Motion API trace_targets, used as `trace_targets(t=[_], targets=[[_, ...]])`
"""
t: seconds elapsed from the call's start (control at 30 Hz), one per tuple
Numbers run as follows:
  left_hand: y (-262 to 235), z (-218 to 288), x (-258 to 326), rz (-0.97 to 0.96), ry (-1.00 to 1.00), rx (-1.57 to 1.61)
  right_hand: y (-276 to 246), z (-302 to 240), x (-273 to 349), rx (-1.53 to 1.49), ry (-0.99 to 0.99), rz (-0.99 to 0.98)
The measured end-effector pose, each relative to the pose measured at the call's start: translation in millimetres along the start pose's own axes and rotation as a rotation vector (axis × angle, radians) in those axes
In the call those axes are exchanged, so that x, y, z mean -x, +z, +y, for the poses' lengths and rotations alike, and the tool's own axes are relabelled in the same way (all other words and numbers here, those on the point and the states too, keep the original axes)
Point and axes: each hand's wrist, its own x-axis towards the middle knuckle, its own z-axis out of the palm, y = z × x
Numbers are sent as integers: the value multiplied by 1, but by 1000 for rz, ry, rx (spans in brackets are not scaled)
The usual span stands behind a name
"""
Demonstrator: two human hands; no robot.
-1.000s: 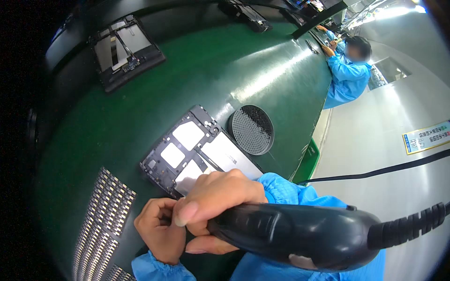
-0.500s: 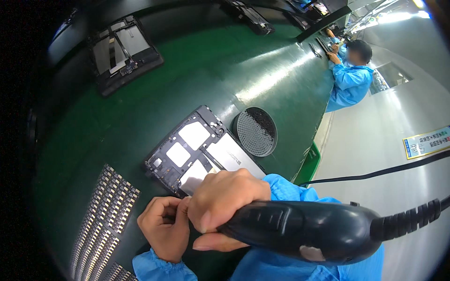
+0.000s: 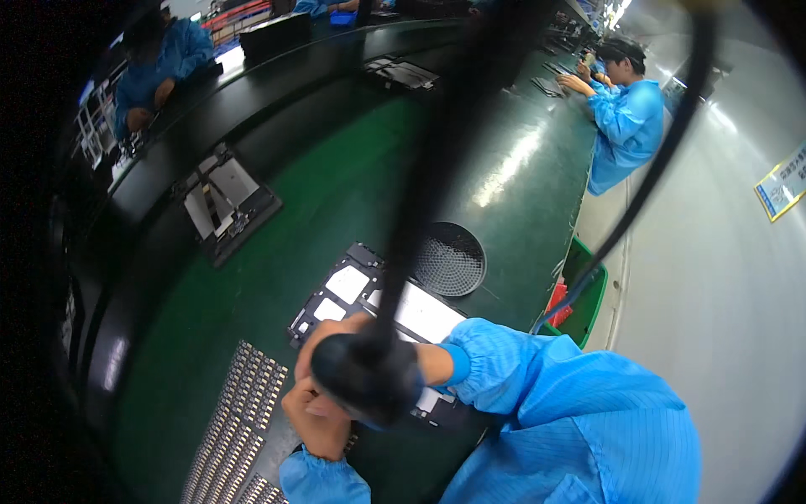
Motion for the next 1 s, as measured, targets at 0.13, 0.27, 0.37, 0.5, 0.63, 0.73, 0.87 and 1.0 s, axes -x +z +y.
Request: trace_targets(t=[0.13, 0.27, 0.37, 0.5, 0.63, 0.73, 0.87, 1.0], targets=[[-3, -7, 0, 54, -1, 64, 1, 12, 1, -75, 58, -48], [2, 0, -1, 53, -37, 102, 11, 30, 10, -108, -48, 60], [1, -8, 0, 63, -137, 46, 10, 20, 3, -67, -107, 80], [9, 2, 0, 47, -118, 151, 5, 20, 8, -174, 29, 122], [-1, -26, -1, -59, -32, -44, 4, 21, 3, -205, -42, 60], [6, -25, 1, -7, 7, -37, 4, 19, 5, -205, -43, 79], [8, -22, -2, 16, 34, -2, 5, 18, 5, -265, 74, 31], [2, -26, 1, -82, -31, -10, 6, 14, 5, -97, -14, 107]])
